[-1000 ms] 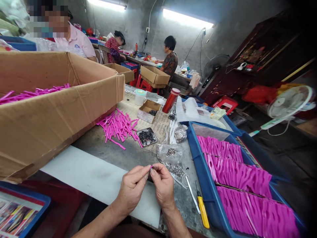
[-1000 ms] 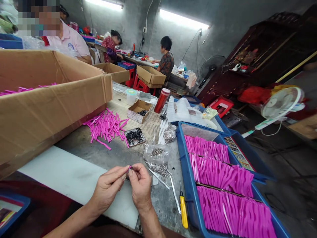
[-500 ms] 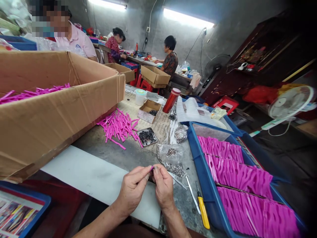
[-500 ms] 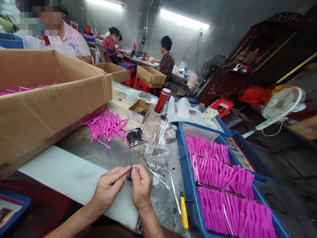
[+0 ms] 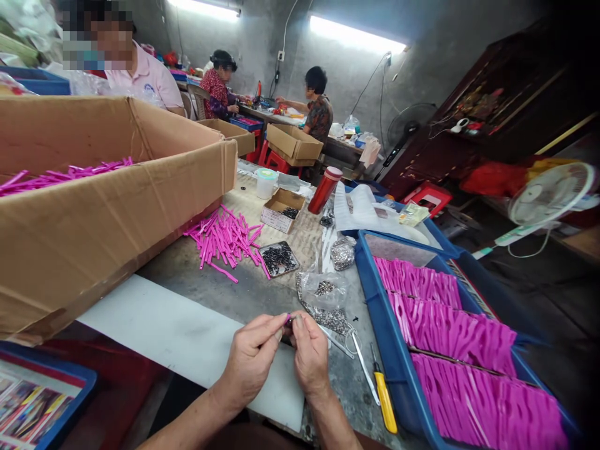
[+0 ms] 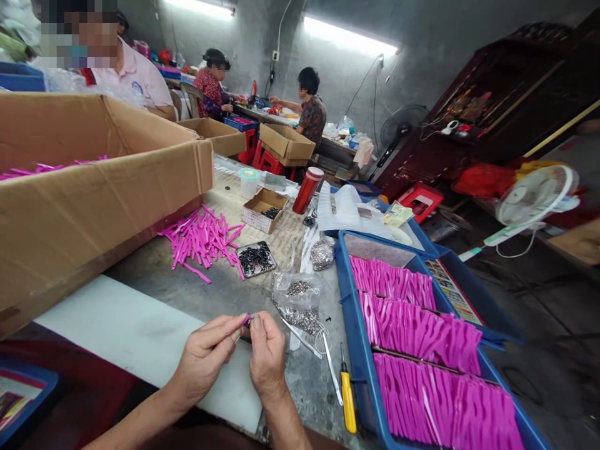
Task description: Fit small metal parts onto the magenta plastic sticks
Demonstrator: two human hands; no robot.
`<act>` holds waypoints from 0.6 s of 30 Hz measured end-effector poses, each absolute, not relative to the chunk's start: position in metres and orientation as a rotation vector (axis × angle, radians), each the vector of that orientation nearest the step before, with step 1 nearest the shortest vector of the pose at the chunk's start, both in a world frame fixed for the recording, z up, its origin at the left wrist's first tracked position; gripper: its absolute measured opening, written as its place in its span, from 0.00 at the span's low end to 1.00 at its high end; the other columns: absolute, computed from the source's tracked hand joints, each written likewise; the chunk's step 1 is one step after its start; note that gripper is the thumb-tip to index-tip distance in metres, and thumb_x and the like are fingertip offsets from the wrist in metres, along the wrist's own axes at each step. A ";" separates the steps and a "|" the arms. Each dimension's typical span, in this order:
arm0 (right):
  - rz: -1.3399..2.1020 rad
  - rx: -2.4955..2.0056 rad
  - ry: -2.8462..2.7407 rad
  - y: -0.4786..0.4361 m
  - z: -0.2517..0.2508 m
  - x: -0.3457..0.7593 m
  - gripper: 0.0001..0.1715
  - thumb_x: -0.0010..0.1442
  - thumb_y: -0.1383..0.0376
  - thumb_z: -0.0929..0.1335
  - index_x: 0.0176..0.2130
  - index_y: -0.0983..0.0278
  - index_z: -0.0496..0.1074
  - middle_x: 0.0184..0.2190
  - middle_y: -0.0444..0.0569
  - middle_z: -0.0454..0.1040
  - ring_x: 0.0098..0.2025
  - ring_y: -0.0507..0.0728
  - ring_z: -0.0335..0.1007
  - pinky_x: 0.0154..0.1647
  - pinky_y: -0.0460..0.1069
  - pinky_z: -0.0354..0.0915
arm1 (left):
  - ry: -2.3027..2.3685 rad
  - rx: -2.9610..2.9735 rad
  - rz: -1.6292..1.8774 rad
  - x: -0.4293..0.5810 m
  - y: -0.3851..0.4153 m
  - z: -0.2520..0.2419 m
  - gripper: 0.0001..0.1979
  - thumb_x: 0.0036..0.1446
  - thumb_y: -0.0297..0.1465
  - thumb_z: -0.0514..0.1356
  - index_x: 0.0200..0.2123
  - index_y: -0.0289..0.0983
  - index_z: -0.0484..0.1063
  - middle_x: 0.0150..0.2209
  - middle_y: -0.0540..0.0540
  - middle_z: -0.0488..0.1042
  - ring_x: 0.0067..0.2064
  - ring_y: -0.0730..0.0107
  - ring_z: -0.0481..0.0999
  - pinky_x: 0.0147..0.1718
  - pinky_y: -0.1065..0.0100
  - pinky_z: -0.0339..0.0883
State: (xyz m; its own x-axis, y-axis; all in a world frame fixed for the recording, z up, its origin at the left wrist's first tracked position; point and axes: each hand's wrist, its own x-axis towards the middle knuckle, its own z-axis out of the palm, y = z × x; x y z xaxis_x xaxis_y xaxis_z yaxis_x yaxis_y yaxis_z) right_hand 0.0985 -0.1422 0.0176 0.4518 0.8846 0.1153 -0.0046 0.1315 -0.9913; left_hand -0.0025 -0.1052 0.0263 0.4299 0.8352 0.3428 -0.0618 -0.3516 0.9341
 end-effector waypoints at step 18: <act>0.793 -1.279 -0.863 -0.142 0.019 0.100 0.16 0.54 0.57 0.59 0.22 0.64 0.60 0.17 0.39 0.53 0.20 0.49 0.49 0.20 0.44 0.52 | 0.683 1.658 1.089 -0.003 -0.107 0.030 0.13 0.51 0.24 0.53 0.39 0.36 0.73 0.27 0.45 0.72 0.28 0.72 0.70 0.28 0.71 0.67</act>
